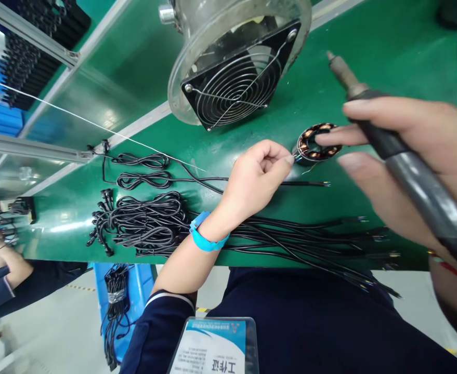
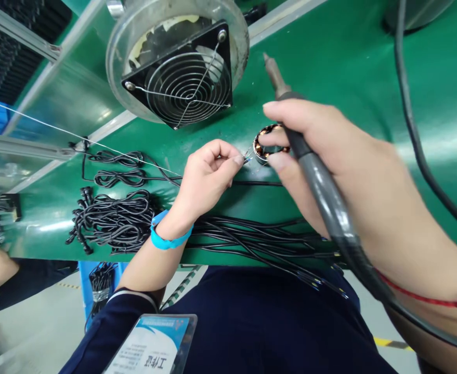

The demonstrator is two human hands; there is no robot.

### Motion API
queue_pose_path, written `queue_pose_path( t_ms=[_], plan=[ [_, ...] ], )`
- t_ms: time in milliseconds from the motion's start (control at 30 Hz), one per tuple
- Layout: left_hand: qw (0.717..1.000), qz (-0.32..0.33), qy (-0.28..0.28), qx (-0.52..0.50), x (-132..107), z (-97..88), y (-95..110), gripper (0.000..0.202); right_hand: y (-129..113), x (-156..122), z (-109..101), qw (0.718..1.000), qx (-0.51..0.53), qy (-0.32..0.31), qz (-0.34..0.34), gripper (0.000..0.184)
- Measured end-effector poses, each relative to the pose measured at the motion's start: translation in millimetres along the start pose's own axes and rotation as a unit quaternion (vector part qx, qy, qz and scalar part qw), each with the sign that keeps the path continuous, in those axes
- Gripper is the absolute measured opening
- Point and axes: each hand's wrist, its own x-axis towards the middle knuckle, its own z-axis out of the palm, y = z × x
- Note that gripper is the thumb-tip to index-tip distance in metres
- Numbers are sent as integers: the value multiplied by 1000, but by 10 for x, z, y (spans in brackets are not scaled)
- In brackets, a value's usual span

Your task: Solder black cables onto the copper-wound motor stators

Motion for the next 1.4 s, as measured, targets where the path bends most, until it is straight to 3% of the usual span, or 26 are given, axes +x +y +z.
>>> queue_pose_path(
  t_ms=[133,267,367,433,500,633,767,933,1167,1400],
  plan=[
    [1000,-12,-5,-10,4,0,9,16,63,48,67,996,-57,-20,-72,51],
    [999,-26,-14,-25,5,-6,34,16,37,20,141,996,-78,30,-30,50],
    [999,-22,-24,-16,-2,-23,48,15,9,17,174,995,-96,9,-32,46],
    [1000,15,-16,12,-9,-37,33,13,6,25,184,994,-102,-1,-45,42],
    [994,91,5,57,-15,-48,-2,10,10,35,190,994,-97,11,-54,42],
    [954,247,21,168,-25,-64,-76,9,14,62,216,996,-46,36,-63,47],
    [925,291,5,243,-37,-82,-93,8,25,90,262,997,-32,41,-48,45],
    [919,294,20,262,-40,-82,-84,12,92,103,225,998,-19,19,-49,46],
    [961,187,17,201,-12,-75,-61,16,255,73,131,987,-78,-44,-131,46],
    [977,126,38,170,19,-74,-47,15,237,183,233,991,-109,6,-82,44]
  ],
)
